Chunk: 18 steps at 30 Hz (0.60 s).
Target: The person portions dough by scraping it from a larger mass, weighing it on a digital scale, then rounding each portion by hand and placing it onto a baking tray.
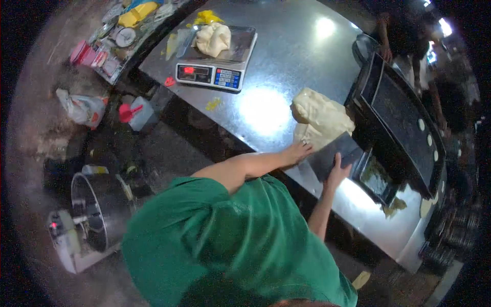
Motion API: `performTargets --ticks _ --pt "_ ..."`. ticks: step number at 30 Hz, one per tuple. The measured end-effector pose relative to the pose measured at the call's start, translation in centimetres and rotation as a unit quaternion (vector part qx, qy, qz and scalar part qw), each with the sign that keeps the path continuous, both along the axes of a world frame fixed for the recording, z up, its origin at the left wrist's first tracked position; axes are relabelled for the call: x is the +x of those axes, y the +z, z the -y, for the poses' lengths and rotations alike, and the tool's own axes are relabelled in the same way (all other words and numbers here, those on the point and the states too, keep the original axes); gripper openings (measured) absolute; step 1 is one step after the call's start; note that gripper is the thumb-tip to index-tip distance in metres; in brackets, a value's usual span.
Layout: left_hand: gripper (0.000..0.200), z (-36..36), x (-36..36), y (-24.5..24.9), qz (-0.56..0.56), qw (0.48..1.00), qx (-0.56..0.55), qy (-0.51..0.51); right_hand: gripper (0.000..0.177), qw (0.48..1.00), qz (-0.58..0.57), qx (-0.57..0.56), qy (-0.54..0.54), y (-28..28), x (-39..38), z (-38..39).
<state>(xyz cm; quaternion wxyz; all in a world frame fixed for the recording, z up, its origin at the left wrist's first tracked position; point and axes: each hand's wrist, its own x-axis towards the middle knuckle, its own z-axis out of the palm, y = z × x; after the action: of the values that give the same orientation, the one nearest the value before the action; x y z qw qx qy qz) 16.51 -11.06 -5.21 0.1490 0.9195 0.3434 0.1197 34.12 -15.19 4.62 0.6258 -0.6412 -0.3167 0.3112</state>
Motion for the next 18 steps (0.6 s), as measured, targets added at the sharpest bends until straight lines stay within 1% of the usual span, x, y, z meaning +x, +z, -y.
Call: performTargets --ticks 2,3,4,5,6,7,8,10,11,12,14,16,17,18 --pt "0.045 -0.8 -0.5 -0.3 -0.048 0.996 0.060 -0.049 0.047 0.999 0.044 0.020 0.003 1.1 -0.6 -0.4" --pt "0.046 -1.4 -0.3 -0.4 -0.075 0.985 0.123 -0.091 0.046 0.998 0.068 0.006 0.008 1.8 -1.0 -0.2" --pt "0.043 -1.8 -0.4 -1.5 0.096 0.991 -0.049 -0.076 0.046 0.996 0.091 -0.011 0.011 2.1 -1.2 0.1" --pt "0.041 -1.7 -0.5 -3.1 0.255 0.939 -0.226 -0.055 0.047 0.990 0.133 -0.035 0.022 2.0 -1.0 0.7" --pt "0.037 -2.0 -0.6 -3.3 0.286 0.924 -0.248 -0.050 0.049 0.991 0.126 -0.024 0.024 1.8 -1.1 1.2" --pt "0.034 -2.2 -0.7 -3.8 0.318 0.908 -0.268 -0.044 0.050 0.986 0.155 -0.059 0.023 1.8 -1.1 1.7" --pt "0.029 -2.9 -1.0 -2.6 0.240 0.960 -0.128 -0.061 0.052 0.979 0.182 -0.094 0.023 1.9 -0.9 2.3" --pt "0.019 -3.5 -3.5 -0.5 0.201 0.970 -0.119 -0.062 0.053 0.976 0.191 -0.097 0.042 3.0 -2.0 2.8" --pt "0.018 -3.1 -4.8 0.6 0.216 0.967 -0.122 -0.057 0.049 0.972 0.198 -0.117 0.034 3.1 -3.0 2.7" --pt "0.017 -2.7 -6.2 1.7 0.231 0.964 -0.123 -0.049 0.046 0.966 0.219 -0.118 0.069 2.6 -3.5 2.4" --pt "0.014 -2.4 -8.3 2.7 0.242 0.961 -0.131 -0.037 0.046 0.923 0.364 -0.058 0.108 0.1 -5.5 1.3" --pt "0.011 -2.1 -10.1 3.0 0.242 0.959 -0.148 -0.024 0.050 0.899 0.344 -0.207 0.175 -2.3 -7.2 0.0" --pt "0.011 -2.1 -11.1 3.0 0.249 0.954 -0.167 0.007 0.052 0.891 0.356 -0.216 0.181 -3.2 -7.8 -0.8" --pt "0.012 -2.4 -12.2 3.5 0.259 0.948 -0.184 0.026 0.050 0.896 0.352 -0.196 0.185 -2.8 -8.6 -1.8"
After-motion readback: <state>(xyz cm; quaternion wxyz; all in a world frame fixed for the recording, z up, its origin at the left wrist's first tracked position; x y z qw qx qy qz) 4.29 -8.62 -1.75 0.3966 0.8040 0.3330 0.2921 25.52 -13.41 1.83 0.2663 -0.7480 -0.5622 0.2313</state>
